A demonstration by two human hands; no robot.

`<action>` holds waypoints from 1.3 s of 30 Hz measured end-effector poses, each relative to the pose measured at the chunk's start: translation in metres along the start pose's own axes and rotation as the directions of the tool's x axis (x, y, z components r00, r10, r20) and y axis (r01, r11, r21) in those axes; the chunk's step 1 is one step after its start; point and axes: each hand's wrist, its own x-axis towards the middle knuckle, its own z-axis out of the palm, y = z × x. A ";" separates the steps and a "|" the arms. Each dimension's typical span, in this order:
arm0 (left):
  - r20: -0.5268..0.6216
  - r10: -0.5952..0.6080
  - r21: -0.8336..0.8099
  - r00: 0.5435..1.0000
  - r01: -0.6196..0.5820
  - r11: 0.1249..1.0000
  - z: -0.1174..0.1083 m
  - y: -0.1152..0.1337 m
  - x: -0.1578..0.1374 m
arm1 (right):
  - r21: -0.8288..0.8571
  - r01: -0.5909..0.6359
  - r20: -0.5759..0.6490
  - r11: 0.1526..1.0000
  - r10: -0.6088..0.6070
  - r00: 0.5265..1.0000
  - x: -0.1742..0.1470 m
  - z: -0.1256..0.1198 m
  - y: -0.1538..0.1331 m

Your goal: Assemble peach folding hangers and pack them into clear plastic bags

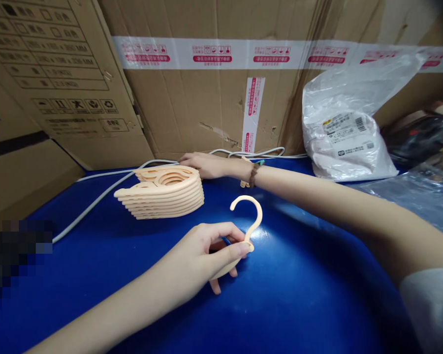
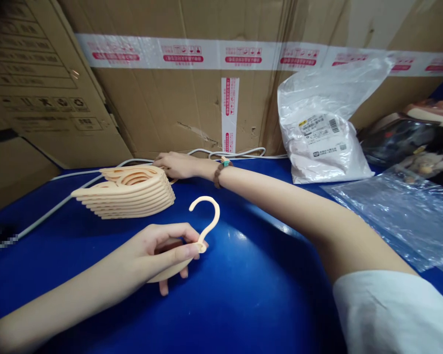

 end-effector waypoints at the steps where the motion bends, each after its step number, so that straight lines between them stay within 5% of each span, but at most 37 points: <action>1: 0.002 0.000 -0.005 1.000 0.000 1.000 0.000 0.000 0.000 | 0.016 0.000 -0.002 1.000 0.000 1.000 0.005 0.002 0.002; 17: -0.002 0.002 0.014 1.000 -0.002 1.000 0.000 -0.001 0.001 | 0.201 -0.113 -0.095 0.973 0.134 0.986 -0.049 0.003 0.024; 27: 0.019 0.001 -0.047 1.000 0.000 0.999 -0.002 -0.003 0.001 | -0.044 -0.274 -0.099 0.961 0.269 0.958 -0.072 -0.026 0.031; 39: -0.075 -0.072 -0.191 0.995 0.057 0.980 -0.003 0.003 0.002 | -0.258 -0.277 -0.010 0.926 0.284 0.959 -0.063 -0.017 0.032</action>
